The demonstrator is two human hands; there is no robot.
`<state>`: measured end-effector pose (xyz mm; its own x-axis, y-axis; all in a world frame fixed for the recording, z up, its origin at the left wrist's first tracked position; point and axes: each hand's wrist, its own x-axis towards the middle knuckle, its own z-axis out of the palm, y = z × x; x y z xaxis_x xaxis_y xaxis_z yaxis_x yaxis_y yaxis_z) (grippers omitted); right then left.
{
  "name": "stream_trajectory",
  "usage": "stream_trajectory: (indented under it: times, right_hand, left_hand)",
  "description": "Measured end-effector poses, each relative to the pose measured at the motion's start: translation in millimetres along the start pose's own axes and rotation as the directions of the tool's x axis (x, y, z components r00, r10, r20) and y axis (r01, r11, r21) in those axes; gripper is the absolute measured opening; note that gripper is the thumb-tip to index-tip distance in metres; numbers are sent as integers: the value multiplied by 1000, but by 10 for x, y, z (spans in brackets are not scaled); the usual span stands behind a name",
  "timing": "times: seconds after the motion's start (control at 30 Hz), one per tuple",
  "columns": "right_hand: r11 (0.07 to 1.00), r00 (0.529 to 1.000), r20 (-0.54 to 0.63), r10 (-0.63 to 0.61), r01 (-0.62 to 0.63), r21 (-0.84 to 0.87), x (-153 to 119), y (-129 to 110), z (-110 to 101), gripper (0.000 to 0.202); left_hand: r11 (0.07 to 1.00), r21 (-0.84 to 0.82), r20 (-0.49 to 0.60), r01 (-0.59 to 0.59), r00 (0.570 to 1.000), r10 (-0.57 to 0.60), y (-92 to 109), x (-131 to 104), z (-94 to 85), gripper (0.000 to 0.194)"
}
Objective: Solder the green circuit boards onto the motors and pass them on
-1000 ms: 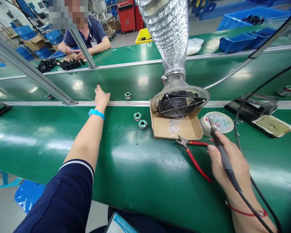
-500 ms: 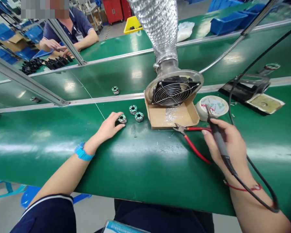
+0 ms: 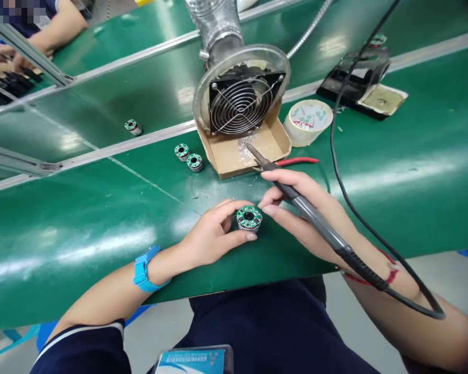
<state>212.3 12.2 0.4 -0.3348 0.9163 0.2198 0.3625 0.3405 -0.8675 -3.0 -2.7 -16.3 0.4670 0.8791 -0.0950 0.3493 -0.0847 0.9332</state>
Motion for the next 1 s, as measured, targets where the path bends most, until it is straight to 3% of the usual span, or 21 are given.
stream_trajectory:
  times: [0.2, 0.53, 0.7, 1.0]
  right_hand:
    - [991, 987, 145, 69, -84, 103, 12, -8, 41, 48]
    - [991, 981, 183, 62, -82, 105, 47, -8, 56, 46]
    - [987, 987, 148, 61, -81, 137, 95, -60, 124, 41]
    - [978, 994, 32, -105, 97, 184, 97, -86, 180, 26]
  left_hand:
    - [995, 71, 51, -64, 997, 61, 54, -57, -8, 43]
    - [968, 201, 37, -149, 989, 144, 70, -60, -33, 47]
    - [960, 216, 13, -179, 984, 180, 40, -52, -36, 46]
    - [961, 133, -41, -243, 967, 251, 0, -46, -17, 44]
